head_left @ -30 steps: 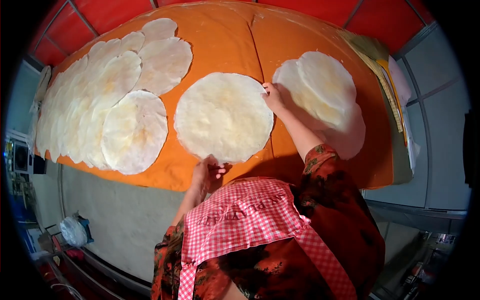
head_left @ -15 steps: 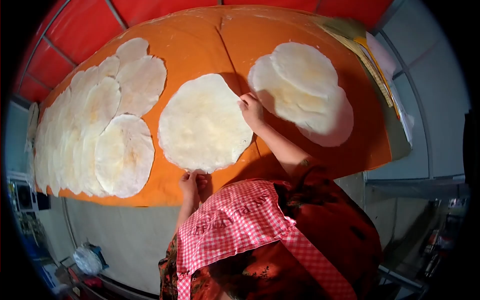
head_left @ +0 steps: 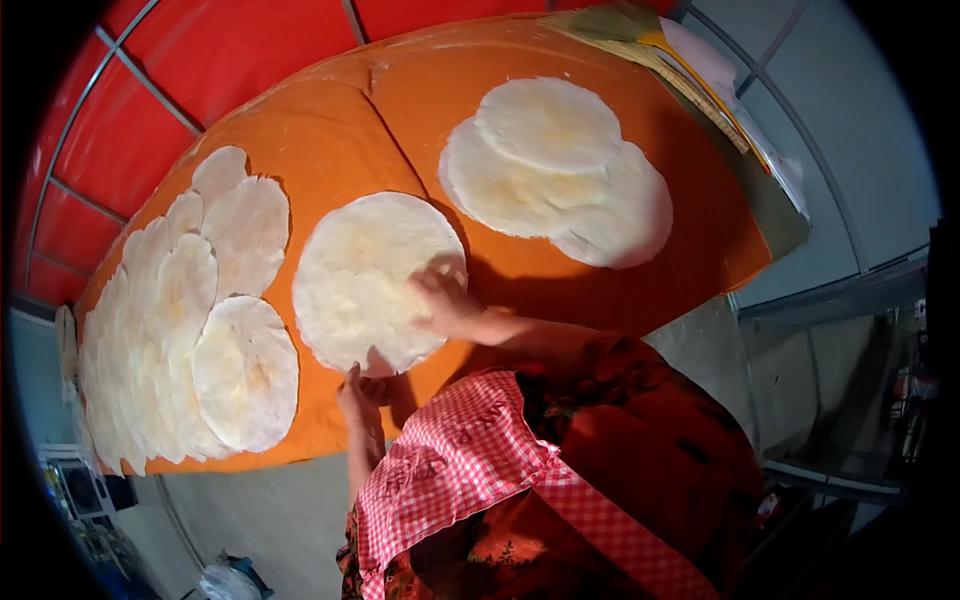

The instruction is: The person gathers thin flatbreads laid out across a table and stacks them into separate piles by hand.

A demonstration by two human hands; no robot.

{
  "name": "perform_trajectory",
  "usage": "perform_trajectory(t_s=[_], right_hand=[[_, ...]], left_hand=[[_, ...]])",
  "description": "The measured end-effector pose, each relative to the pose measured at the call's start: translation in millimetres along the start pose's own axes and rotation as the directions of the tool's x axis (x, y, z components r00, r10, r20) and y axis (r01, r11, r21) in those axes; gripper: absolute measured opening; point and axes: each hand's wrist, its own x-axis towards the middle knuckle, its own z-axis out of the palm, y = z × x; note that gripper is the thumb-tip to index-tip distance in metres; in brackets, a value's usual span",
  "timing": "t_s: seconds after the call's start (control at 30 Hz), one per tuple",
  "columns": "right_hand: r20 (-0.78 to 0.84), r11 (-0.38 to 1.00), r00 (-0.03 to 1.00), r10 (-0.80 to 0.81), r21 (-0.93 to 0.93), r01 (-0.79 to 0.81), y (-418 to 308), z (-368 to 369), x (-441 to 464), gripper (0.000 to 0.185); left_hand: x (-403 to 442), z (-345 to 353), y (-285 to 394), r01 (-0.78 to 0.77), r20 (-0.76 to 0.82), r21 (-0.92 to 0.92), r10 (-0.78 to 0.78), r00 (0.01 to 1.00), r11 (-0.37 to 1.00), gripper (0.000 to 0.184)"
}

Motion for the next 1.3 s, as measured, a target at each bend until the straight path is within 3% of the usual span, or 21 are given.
perform_trajectory(t_s=[0.07,0.17,0.27,0.3,0.33,0.4,0.43,0.5,0.53,0.57,0.67,0.7,0.77,0.8,0.83,0.87,1.03,1.07,1.1,1.13,1.3], right_hand=[[0.165,0.987,0.974,-0.156,0.052,0.149,-25.7,11.0,-12.9,0.074],[0.190,0.930,0.924,-0.331,-0.101,0.354,-55.9,18.2,-16.5,0.066],[0.389,0.957,0.899,-0.203,-0.117,0.267,-80.0,8.7,23.9,0.044],[0.012,0.920,0.951,-0.309,0.259,0.296,-102.6,-38.6,27.1,0.023],[0.026,0.981,0.990,-0.139,0.142,0.134,-94.7,-19.1,47.7,0.018],[-0.222,0.842,0.973,0.064,0.536,0.067,-115.5,-75.2,66.6,0.019],[-0.073,0.959,0.996,0.058,0.281,-0.036,-111.2,-118.6,81.0,0.015],[-0.098,0.902,0.976,0.195,0.409,-0.139,-72.2,-152.6,110.3,0.013],[-0.297,0.843,0.932,0.209,0.537,-0.018,-61.7,-175.9,107.9,0.016],[-0.173,0.721,0.893,0.415,0.662,-0.206,-50.6,-206.8,94.8,0.019],[-0.164,0.440,0.785,0.598,0.885,-0.150,-8.3,-249.1,49.7,0.042],[-0.210,0.456,0.715,0.667,0.874,-0.169,9.2,-250.7,32.9,0.041],[-0.436,0.714,0.651,0.621,0.657,-0.242,-14.3,-252.7,-5.0,0.047],[-0.474,0.760,0.715,0.514,0.638,-0.122,56.0,-227.8,-28.0,0.045],[-0.353,0.693,0.645,0.678,0.599,-0.401,106.2,-213.9,-62.4,0.033],[-0.404,0.685,0.583,0.705,0.173,-0.708,194.9,-195.9,-101.0,0.033],[-0.623,0.922,0.679,0.387,0.271,-0.277,187.7,-73.1,-158.0,0.024],[-0.440,0.857,0.771,0.461,0.448,-0.256,168.7,-35.2,-143.8,0.018],[-0.098,0.594,0.769,0.631,0.699,-0.399,63.6,-32.1,-100.9,0.015],[0.122,0.446,0.783,0.610,0.764,-0.466,6.0,-15.5,-68.7,0.015],[0.694,0.135,0.678,0.244,0.668,-0.732,-128.8,119.7,24.0,0.027]], left_hand=[[33.4,-14.3,-4.8,0.102,0.074,-0.011,-0.101,0.992,0.995,0.022],[20.6,17.1,15.4,0.033,0.229,-0.118,-0.005,0.973,0.992,0.016],[8.6,29.9,52.0,-0.034,0.270,-0.113,0.064,0.961,0.993,0.015],[-8.8,38.0,68.9,-0.142,0.284,-0.069,0.155,0.946,0.988,0.018],[-43.6,55.8,91.2,-0.234,0.276,-0.058,0.241,0.931,0.971,0.023],[-62.8,58.9,111.0,-0.453,0.399,-0.128,0.464,0.791,0.882,0.031],[-84.3,65.3,121.2,-0.551,0.389,-0.127,0.552,0.737,0.825,0.030],[-88.1,53.6,119.6,-0.699,0.341,-0.014,0.661,0.668,0.715,0.027],[-89.9,45.1,117.8,-0.759,0.319,0.046,0.711,0.627,0.649,0.025],[-72.4,25.0,106.6,-0.768,0.316,0.027,0.723,0.614,0.640,0.019],[-41.4,-30.9,65.3,-0.728,0.206,0.132,0.700,0.684,0.672,0.016],[-34.2,-50.3,51.1,-0.710,0.161,0.164,0.691,0.705,0.685,0.015],[-16.5,-93.6,17.7,-0.693,0.073,0.252,0.701,0.709,0.675,0.015],[-20.2,-109.5,8.7,-0.660,0.019,0.278,0.683,0.730,0.698,0.014],[-27.7,-121.9,2.9,-0.645,-0.019,0.286,0.678,0.735,0.708,0.013],[-34.3,-132.0,-1.8,-0.630,-0.049,0.291,0.669,0.742,0.720,0.013],[-50.4,-175.5,-27.8,-0.545,-0.147,0.383,0.632,0.761,0.746,0.012],[-49.1,-183.7,-36.8,-0.527,-0.154,0.389,0.617,0.772,0.756,0.012],[-45.8,-189.6,-48.0,-0.517,-0.153,0.350,0.592,0.792,0.781,0.010],[-48.0,-192.4,-53.6,-0.502,-0.119,0.380,0.579,0.807,0.777,0.009],[-68.3,-185.8,-93.5,-0.504,-0.056,0.214,0.526,0.849,0.837,0.003]])
